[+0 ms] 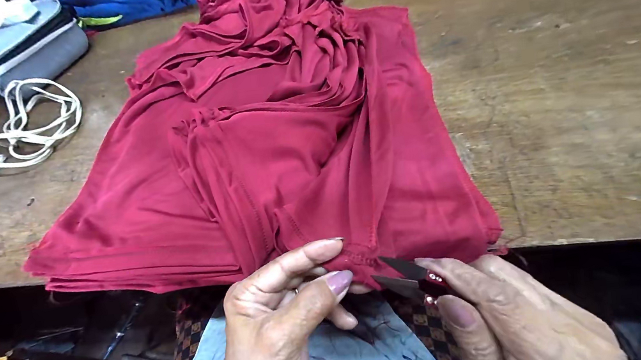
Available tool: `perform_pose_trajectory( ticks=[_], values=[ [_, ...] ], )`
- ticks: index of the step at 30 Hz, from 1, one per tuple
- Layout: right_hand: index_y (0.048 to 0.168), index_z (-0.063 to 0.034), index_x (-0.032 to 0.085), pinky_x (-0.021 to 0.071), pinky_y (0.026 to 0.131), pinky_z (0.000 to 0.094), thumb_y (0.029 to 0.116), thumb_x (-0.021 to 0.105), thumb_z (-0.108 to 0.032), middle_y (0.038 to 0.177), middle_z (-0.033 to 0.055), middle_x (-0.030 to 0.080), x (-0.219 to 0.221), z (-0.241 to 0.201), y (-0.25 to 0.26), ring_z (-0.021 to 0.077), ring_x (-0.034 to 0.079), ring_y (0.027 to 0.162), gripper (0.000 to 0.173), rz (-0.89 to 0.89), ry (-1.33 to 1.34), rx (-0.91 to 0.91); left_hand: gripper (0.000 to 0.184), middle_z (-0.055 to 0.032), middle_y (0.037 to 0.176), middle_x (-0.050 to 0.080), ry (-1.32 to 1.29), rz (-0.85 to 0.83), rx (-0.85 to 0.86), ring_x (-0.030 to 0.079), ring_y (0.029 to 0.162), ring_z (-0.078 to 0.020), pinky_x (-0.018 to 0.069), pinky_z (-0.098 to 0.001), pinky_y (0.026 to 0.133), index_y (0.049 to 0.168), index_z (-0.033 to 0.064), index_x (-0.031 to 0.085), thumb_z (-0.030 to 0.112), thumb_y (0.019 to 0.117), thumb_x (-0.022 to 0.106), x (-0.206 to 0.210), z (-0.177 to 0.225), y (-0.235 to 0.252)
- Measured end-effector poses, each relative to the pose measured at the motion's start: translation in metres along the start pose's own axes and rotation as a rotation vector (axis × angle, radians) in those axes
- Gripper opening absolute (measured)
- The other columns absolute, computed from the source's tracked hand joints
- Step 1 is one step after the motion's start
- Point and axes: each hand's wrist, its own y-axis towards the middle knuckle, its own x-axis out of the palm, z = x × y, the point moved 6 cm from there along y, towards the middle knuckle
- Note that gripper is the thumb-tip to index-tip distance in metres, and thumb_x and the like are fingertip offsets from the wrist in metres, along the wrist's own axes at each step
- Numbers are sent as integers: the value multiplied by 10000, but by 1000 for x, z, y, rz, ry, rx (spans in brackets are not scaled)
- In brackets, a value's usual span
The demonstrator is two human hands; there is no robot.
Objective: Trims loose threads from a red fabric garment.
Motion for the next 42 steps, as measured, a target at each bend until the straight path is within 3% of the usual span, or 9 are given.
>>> perform_pose_trajectory(
  ticks=[17, 22, 25, 29, 32, 36, 39, 42],
  values=[
    [1062, -11, 721, 432, 587, 307, 1077, 447, -315, 762, 85, 619, 7, -13, 9, 173, 564, 683, 409, 44, -76, -28, 313, -232, 928, 714, 69, 3, 14, 714, 699, -214, 623, -312, 599, 1192, -21, 730, -61, 883, 700, -1, 0, 1],
    [942, -32, 723, 413, 549, 307, 1056, 492, -252, 708, 69, 604, 11, -16, 13, 168, 556, 637, 339, 73, -112, -35, 337, -223, 902, 711, 90, 11, 10, 715, 707, -216, 623, -315, 606, 1211, -12, 720, -57, 878, 709, -3, -1, 2],
    [938, -27, 718, 415, 542, 301, 1062, 480, -260, 704, 65, 600, 14, -12, 11, 159, 552, 627, 356, 91, -79, -39, 413, -205, 898, 708, 114, 25, 18, 709, 702, -215, 625, -326, 610, 1272, 15, 695, -47, 865, 730, -5, -1, 2],
    [1038, -28, 705, 456, 596, 300, 1095, 387, -334, 782, 87, 640, 9, -6, 7, 157, 588, 698, 445, 35, -17, -34, 556, -182, 888, 710, 242, 0, 132, 701, 692, -217, 623, -332, 617, 1374, 97, 644, -37, 843, 741, -3, 6, 3],
    [1069, -17, 715, 442, 591, 321, 1089, 399, -321, 790, 108, 649, 6, -9, 4, 185, 585, 692, 439, 20, -30, -52, 622, -173, 892, 718, 266, -7, 172, 710, 703, -217, 630, -333, 629, 1415, 114, 616, -49, 830, 749, 0, 9, 2],
    [1060, -15, 730, 457, 605, 327, 1077, 448, -295, 800, 110, 667, 6, -12, 4, 194, 602, 707, 398, 45, -76, -41, 663, -169, 858, 715, 252, 5, 156, 705, 681, -203, 629, -322, 623, 1436, 114, 599, -68, 817, 752, 2, 6, 0],
    [974, -28, 726, 434, 574, 317, 1060, 496, -271, 728, 77, 626, 11, -10, 4, 178, 572, 657, 346, 105, -104, -41, 694, -181, 855, 713, 242, 19, 143, 702, 674, -211, 627, -325, 617, 1448, 112, 586, -82, 804, 757, 1, 5, -1],
    [957, -38, 714, 455, 580, 293, 1074, 471, -292, 734, 66, 628, 13, -5, 4, 149, 583, 664, 371, 113, -57, -38, 716, -185, 844, 714, 247, 35, 139, 703, 663, -217, 627, -330, 607, 1465, 118, 568, -75, 804, 763, 0, 5, -1]
  ],
)
